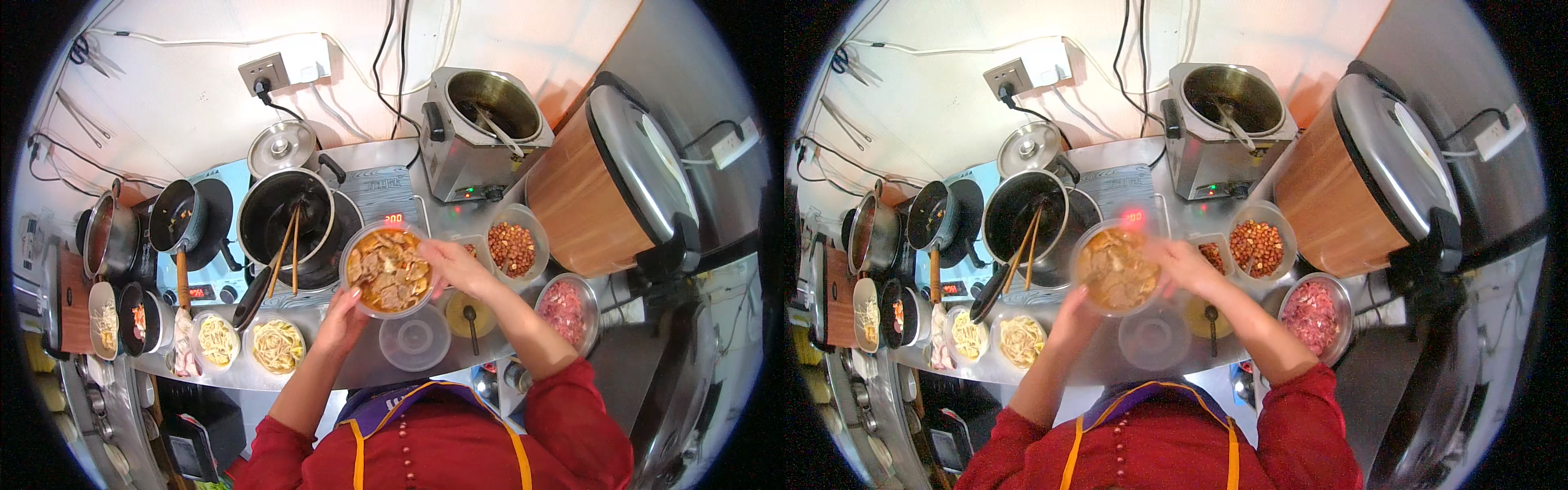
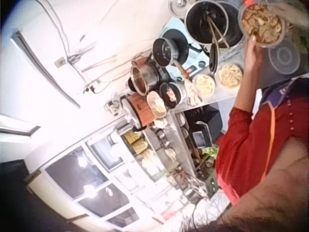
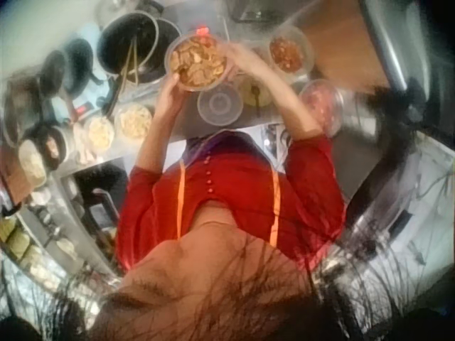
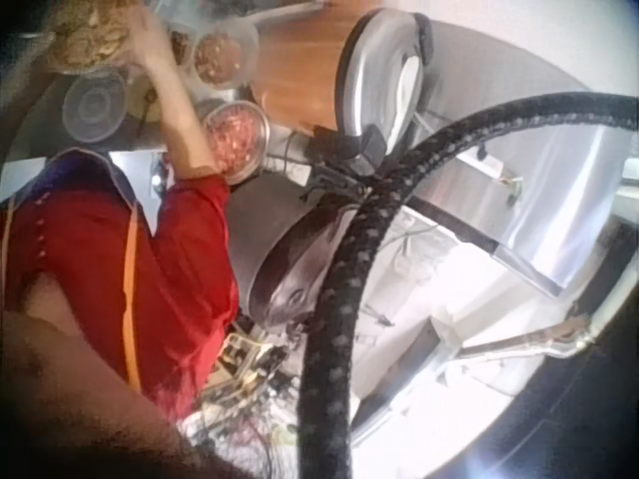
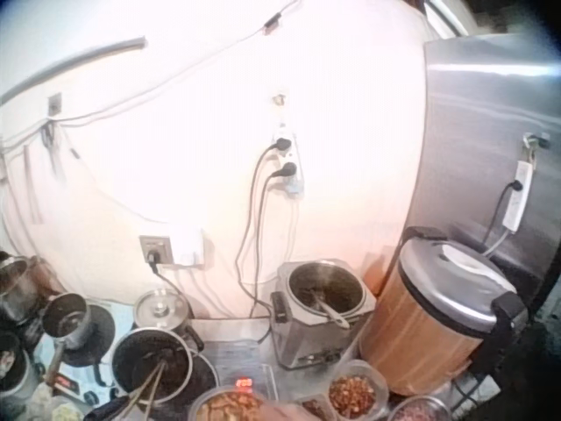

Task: The person assembles noodle dishes in a commercial kitchen. They transfer cooked meat from a pot into bowls of noodles, add broth and seasonings, and place lids on the containers. The person also briefly checks a tablet and hands a finished bowl to another person.

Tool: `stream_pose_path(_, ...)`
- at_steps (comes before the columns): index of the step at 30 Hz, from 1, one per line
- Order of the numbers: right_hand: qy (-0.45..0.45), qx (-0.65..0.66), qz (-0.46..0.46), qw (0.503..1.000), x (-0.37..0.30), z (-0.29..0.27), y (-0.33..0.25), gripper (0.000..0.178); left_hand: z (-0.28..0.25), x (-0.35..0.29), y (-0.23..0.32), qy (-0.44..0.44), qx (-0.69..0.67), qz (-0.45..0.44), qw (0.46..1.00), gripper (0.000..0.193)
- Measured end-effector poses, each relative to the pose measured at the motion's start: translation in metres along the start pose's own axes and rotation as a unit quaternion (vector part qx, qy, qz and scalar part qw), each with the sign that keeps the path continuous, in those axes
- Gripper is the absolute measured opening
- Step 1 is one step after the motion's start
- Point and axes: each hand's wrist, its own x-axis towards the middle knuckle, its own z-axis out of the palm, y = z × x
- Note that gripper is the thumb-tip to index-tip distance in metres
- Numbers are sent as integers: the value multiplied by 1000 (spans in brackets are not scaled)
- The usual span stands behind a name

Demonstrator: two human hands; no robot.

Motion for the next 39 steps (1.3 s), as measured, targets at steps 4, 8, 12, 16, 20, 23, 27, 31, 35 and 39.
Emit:
stream_pose_path(4,108,-44,-53,992,24,-12,5,44,13,36,7,-47,-26,-5,999,55)
stream_pose_path(8,159,-14,-92,983,55,-25,7,45,22,45,12,4,-26,21,999,52)
stream_pose_path(12,195,42,-80,977,89,-28,9,45,12,-7,8,-51,-18,20,998,63)
stream_pose_path(16,212,95,-69,970,124,-27,14,45,-23,-78,2,-49,42,-24,998,63)
stream_pose_path(20,226,127,-64,964,149,-26,16,44,-61,-140,-6,57,61,-73,994,60)
stream_pose_path(23,220,168,-64,959,156,-22,16,44,-76,-178,-12,102,64,-86,989,57)
stream_pose_path(27,238,158,-50,957,154,-15,12,46,-80,-208,-16,144,72,-87,983,51)
stream_pose_path(31,244,141,-78,956,140,-14,9,45,-79,-213,-11,173,147,-115,967,45)
stream_pose_path(35,253,88,-96,959,101,-10,6,45,-78,-209,-2,144,181,-110,967,41)
stream_pose_path(39,248,74,-102,961,35,7,11,44,-78,-201,7,123,195,-144,962,39)
